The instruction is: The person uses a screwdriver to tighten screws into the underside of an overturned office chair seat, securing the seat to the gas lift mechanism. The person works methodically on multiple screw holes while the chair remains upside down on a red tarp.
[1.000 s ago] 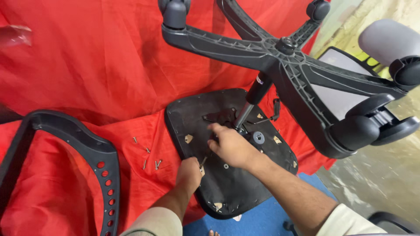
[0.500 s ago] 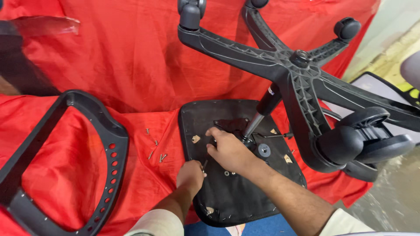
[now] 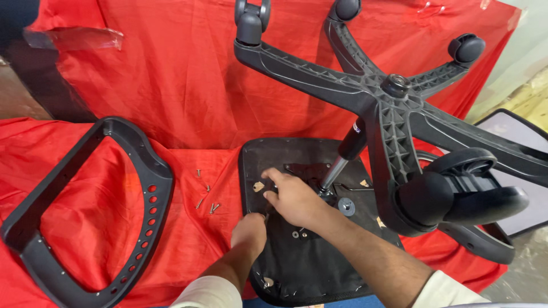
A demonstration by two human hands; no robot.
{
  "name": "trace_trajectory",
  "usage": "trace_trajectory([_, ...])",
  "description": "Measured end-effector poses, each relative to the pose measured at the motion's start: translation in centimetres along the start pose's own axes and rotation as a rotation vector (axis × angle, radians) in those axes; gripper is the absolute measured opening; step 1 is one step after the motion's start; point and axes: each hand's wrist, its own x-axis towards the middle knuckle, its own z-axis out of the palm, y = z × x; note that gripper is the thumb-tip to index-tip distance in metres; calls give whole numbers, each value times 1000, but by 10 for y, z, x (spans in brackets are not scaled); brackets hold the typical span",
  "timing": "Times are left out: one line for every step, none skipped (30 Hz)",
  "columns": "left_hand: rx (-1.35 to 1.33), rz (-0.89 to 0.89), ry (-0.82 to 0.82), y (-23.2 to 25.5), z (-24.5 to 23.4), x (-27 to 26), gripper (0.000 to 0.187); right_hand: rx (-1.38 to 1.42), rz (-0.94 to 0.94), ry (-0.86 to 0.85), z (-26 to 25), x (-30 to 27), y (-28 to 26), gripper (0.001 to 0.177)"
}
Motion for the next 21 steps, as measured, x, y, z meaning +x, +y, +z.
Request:
trace_trajectory([21,21,-3,-1,0,1,27,-29,43,-1,0,2,0,40])
trace_trajectory([42,44,-10,-2,1,2,28,-60,90,-2,0,2,0,38])
trace_trajectory([62,68,-18,-2,3,3,30,-92,138,-4,1,2,1,36])
trace_trajectory([57,61,-23,-3,1,3,28,-80,142,-11,1,2,1,34])
trace_trajectory([53,55,-28,-4,-1,4,27,-68,147,-17,1,3,2,33])
trace_trajectory([46,52,-38,-4,-2,4,25,-59,156,-24,0,2,5,31])
trace_trajectory([43,55,-43,-4,-2,5,24,-34,73,17,0,2,8,31])
trace_trajectory([39,57,-49,-5,-4,5,22,-8,-10,55,1,3,10,32])
trace_trajectory([36,58,-55,-6,-4,4,21,18,-93,92,1,3,13,34])
trace_trajectory([17,57,-56,-7,-5,3,20,9,-99,93,2,4,15,34])
trace_trajectory([-1,56,-56,-8,-5,2,18,-1,-105,94,1,5,17,35])
trace_trajectory([-18,56,-57,-7,-6,2,17,-10,-110,97,0,6,17,36])
trace_trajectory([-24,44,-48,-7,-7,2,16,-21,-60,83,-1,7,16,34])
trace_trajectory([-30,31,-40,-7,-8,2,14,-31,-10,68,0,8,13,32])
trace_trajectory([-37,18,-31,-6,-9,1,13,-42,40,52,0,8,11,31])
trace_trajectory([-39,13,-29,-6,-10,1,12,-53,81,39,-1,9,8,31])
trace_trajectory([-42,8,-27,-5,-12,1,12,-63,121,26,-2,10,5,31])
trace_trajectory([-45,3,-24,-5,-14,0,13,-75,160,13,-3,10,3,31])
trace_trajectory([-27,23,-41,-4,-16,-1,14,-84,160,25,-2,11,2,31])
trace_trajectory([-9,43,-60,-5,-17,-2,17,-94,161,37,-2,11,1,32])
trace_trajectory([8,63,-78,-5,-18,-3,21,-105,162,49,-1,11,0,32])
